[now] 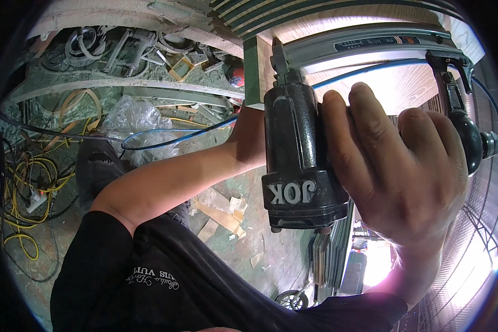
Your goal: Assembling the panels and frame of a wooden cabinet using a pneumatic nail gun and a heat gun.
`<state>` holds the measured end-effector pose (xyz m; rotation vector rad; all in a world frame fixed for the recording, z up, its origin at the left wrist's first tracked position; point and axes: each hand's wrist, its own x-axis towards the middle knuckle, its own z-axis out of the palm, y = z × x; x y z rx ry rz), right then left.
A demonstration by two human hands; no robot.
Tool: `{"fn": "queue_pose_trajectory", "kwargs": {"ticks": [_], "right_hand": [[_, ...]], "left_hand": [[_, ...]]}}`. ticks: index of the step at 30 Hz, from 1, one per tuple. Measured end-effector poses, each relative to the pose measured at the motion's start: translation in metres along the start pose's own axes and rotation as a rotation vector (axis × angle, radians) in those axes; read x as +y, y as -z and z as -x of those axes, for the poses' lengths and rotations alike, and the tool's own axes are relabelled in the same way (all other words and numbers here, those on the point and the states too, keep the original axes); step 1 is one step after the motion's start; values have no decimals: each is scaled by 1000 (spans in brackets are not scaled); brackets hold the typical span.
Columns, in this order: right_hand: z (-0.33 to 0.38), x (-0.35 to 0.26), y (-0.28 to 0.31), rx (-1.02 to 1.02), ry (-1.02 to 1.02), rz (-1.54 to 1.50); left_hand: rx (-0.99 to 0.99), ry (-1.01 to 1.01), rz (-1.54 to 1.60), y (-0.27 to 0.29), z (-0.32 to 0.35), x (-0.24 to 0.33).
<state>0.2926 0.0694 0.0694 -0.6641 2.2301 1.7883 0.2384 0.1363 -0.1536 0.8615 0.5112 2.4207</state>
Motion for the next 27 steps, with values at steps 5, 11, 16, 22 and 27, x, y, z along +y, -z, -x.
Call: {"fn": "queue_pose_trajectory", "kwargs": {"ticks": [5,11,16,22,27], "right_hand": [[2,-4,-6,10,-6,2],[6,-11,-7,3,-8,35],[6,-4,-2,2,3,19],[2,-2,-14,59,17,30],[5,-5,-8,4,35,100]], "left_hand": [[4,-198,-388,12,5,-6],[157,-280,-435,34,21,-35],[142,-219,-357,61,34,-29],[36,412,-792,145,83,-11],[304,156,-1537,189,116,-52]]}}
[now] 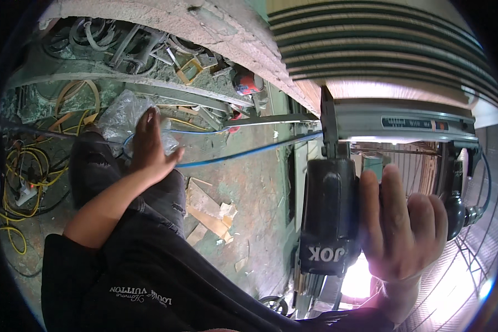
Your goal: Assembling the panels and frame of a wooden cabinet using a pneumatic nail gun and a heat gun.
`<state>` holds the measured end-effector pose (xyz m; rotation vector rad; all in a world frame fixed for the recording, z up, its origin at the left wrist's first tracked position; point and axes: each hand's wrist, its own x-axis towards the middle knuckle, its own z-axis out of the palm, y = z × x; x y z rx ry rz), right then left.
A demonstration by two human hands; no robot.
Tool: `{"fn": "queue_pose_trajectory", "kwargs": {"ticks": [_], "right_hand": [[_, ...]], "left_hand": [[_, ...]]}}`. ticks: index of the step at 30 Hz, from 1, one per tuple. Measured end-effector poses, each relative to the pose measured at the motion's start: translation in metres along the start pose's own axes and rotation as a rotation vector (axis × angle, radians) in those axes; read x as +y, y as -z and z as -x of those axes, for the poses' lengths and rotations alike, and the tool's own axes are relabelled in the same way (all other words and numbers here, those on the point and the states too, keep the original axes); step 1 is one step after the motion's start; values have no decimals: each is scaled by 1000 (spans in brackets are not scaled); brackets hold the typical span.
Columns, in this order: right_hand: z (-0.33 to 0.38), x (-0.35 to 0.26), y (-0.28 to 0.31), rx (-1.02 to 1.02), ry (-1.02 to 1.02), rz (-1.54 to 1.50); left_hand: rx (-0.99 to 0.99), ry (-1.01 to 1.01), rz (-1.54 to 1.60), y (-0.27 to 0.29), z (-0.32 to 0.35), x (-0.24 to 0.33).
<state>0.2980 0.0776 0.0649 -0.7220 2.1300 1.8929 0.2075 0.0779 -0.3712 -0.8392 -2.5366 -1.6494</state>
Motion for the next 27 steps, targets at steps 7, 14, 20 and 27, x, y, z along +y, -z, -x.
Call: {"fn": "queue_pose_trajectory", "kwargs": {"ticks": [7,14,20,27], "right_hand": [[-4,3,4,-53,17,-61],[-10,2,6,-48,32,-46],[-13,-4,9,-87,38,11],[-13,-1,11,-104,81,11]], "left_hand": [[23,-372,1394,41,-76,151],[74,-261,1312,45,-110,171],[145,-365,1446,48,-118,169],[150,-362,1359,48,-118,167]]}}
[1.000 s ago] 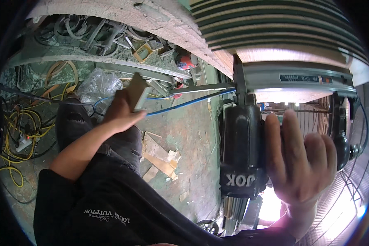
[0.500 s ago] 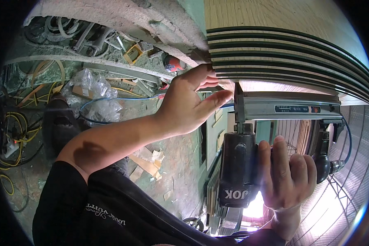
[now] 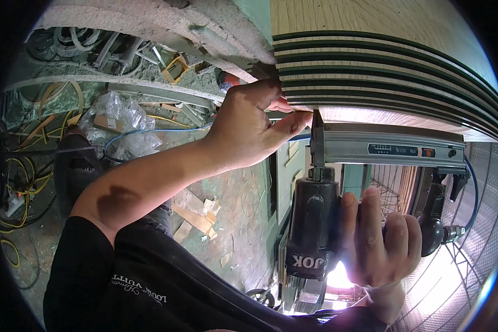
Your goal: Assembling the panels and frame of a wooden cabinet using a pneumatic nail gun and a heat gun.
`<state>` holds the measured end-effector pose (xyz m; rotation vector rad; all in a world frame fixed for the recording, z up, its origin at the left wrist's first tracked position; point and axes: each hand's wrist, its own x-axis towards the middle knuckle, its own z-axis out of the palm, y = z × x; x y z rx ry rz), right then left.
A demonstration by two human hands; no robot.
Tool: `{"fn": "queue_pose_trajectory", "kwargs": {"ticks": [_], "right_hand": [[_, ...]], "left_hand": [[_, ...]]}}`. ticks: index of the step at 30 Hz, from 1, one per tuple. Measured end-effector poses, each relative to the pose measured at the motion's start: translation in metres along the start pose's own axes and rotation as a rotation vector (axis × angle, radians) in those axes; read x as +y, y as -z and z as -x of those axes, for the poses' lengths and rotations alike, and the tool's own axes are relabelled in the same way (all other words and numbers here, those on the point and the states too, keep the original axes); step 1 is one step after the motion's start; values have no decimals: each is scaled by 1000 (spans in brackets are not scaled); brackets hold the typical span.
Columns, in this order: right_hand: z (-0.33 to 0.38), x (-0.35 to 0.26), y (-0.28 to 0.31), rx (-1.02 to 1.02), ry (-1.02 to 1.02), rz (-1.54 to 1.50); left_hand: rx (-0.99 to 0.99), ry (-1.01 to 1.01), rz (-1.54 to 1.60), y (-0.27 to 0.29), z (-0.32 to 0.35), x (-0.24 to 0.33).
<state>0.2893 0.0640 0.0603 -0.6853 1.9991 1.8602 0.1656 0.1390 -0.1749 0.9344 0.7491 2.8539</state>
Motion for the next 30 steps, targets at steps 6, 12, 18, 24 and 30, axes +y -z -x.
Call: {"fn": "queue_pose_trajectory", "kwargs": {"ticks": [6,12,18,24,30], "right_hand": [[3,2,-1,4,-6,-25],[1,-2,1,-9,-2,-17],[-2,-3,-3,28,-47,-10],[0,-2,-4,88,-74,-37],[16,-34,-10,174,-155,-248]], "left_hand": [[-25,6,-29,-4,-2,-4],[-169,120,-276,0,-4,-4],[-191,102,-292,1,-7,-6],[-159,83,-292,-2,-5,-10],[-169,-23,-409,4,-10,-5]]}}
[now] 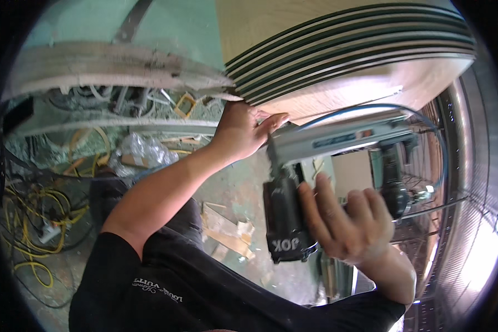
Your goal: Assembling the panels and frame of a wooden cabinet using a pneumatic nail gun and a heat gun.
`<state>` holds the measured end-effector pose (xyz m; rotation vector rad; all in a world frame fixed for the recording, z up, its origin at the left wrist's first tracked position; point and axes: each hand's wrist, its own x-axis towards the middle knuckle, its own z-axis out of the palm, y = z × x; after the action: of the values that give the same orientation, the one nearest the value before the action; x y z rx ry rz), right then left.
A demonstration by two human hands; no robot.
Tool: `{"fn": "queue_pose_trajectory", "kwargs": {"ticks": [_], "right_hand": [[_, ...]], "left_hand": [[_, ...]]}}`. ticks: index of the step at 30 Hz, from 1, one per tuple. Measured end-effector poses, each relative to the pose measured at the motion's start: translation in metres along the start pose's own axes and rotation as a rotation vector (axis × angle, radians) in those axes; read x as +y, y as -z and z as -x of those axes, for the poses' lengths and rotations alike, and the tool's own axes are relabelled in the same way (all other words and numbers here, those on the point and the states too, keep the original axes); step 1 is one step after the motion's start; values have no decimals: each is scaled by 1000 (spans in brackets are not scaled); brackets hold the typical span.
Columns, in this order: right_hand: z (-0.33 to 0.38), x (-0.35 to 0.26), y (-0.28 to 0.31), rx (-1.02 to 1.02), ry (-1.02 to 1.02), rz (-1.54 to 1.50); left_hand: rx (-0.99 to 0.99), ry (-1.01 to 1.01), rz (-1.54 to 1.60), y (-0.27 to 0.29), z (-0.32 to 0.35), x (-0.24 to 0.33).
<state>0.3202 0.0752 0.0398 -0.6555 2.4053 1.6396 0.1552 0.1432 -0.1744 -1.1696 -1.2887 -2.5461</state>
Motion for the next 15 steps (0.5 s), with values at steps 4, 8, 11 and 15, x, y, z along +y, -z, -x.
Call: {"fn": "queue_pose_trajectory", "kwargs": {"ticks": [4,8,11,15], "right_hand": [[35,-49,-26,-24,-176,-347],[53,-110,-83,-45,-516,-670],[53,-167,-145,-30,-770,-977],[45,-232,-180,65,-1018,-1364]], "left_hand": [[7,202,363,11,10,13],[101,213,528,13,9,22],[146,79,414,10,9,-11],[132,-41,287,-10,-4,3]]}}
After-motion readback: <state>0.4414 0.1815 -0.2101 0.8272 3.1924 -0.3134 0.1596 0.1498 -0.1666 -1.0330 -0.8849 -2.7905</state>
